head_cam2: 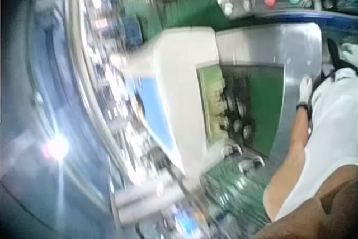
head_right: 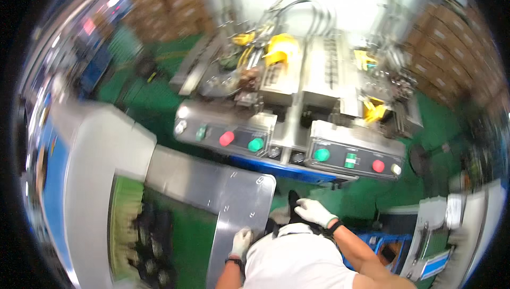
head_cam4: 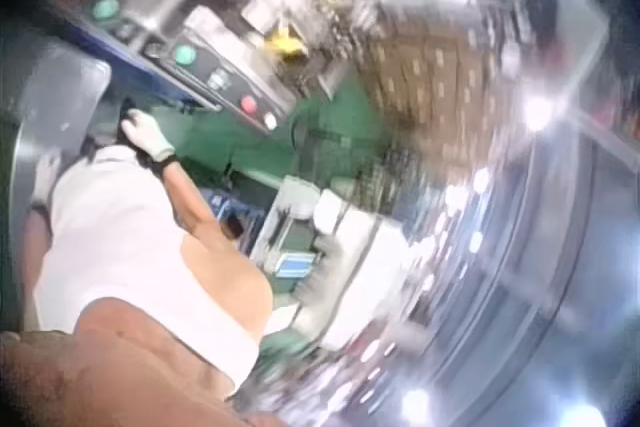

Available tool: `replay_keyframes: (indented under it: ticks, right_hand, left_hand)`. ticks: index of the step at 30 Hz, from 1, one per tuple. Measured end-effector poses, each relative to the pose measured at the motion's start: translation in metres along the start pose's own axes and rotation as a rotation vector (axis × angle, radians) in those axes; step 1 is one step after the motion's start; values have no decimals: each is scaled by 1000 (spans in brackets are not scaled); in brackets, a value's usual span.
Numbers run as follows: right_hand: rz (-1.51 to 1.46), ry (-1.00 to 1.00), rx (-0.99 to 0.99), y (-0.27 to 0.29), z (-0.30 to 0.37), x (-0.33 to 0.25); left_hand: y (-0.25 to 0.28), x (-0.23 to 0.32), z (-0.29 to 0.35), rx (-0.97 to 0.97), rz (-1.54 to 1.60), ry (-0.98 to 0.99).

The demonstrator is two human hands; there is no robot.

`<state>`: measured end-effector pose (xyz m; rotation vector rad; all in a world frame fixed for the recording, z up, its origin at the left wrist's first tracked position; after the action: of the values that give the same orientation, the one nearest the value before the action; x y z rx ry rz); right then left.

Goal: Operating an industrial shoe machine to process and assemble footwear components.

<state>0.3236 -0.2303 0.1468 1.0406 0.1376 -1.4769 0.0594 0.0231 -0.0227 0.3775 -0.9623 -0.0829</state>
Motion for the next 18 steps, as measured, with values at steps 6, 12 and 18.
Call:
replay_keyframes:
  ticks: [6,12,18]
  right_hand:
    - [-14,12,56,-15,-6,29]
    - [-43,-31,90,-3,7,30]
    - [-92,-75,123,-6,6,47]
  left_hand:
    - [7,7,-8,-196,150,69]
    - [12,14,-27,-241,98,43]
    - [24,75,-30,-229,-159,5]
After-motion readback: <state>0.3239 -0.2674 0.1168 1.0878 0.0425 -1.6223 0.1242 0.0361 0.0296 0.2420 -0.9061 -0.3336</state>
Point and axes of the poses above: each hand's wrist, its own z-axis away from the middle knuckle, its own y-axis out of the back of the hand, x = y × z, the point moved 2 cm from there along -z, towards the middle knuckle, and after that the axes turned 12 degrees about -x, right-handed, at the moved point
